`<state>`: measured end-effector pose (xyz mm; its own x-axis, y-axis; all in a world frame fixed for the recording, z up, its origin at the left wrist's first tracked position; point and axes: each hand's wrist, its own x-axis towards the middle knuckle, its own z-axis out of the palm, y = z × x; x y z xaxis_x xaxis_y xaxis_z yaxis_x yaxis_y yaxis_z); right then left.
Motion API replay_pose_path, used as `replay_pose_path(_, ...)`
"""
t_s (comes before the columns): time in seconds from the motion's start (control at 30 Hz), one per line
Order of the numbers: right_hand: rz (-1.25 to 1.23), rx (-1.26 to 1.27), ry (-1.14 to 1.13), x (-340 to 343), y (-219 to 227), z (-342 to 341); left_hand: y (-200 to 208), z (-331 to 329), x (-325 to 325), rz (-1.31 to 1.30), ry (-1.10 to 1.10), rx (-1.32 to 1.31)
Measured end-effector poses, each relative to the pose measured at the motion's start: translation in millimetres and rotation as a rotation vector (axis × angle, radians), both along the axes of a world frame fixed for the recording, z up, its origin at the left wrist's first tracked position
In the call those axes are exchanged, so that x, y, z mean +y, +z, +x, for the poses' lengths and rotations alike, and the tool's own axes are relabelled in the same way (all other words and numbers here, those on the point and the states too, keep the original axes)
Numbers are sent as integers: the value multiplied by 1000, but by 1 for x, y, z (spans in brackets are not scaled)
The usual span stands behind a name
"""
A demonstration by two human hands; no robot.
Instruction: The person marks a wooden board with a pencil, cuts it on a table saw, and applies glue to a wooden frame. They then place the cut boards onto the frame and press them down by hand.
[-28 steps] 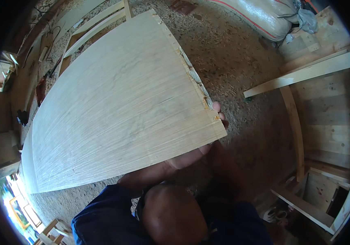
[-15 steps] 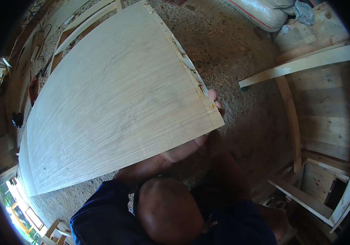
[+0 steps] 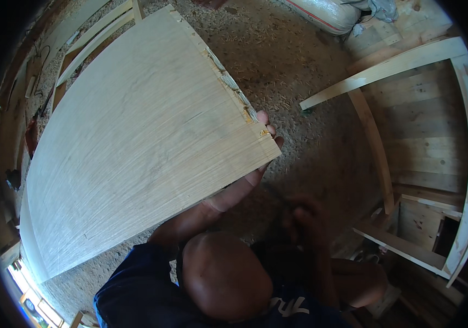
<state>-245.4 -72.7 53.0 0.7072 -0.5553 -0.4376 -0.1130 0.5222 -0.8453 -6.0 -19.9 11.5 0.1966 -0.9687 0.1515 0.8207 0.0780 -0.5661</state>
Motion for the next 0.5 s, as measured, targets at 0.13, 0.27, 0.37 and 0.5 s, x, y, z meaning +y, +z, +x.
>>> replay_pose_path(0.13, 84, 45, -64, 40, 21, 55, -12, -5, 0, 187, 68, -174)
replay_pose_path(0.27, -19, 202, -122, 35, 40, 89, -9, -3, 1, 174, 108, -295)
replay_pose_path(0.37, -29, 225, -80, 38, 49, 95, -4, 0, 8, 166, 72, -209)
replay_pose_path(0.5, 336, 150, -102, 54, 47, 102, -24, -3, 2, 105, 76, -156)
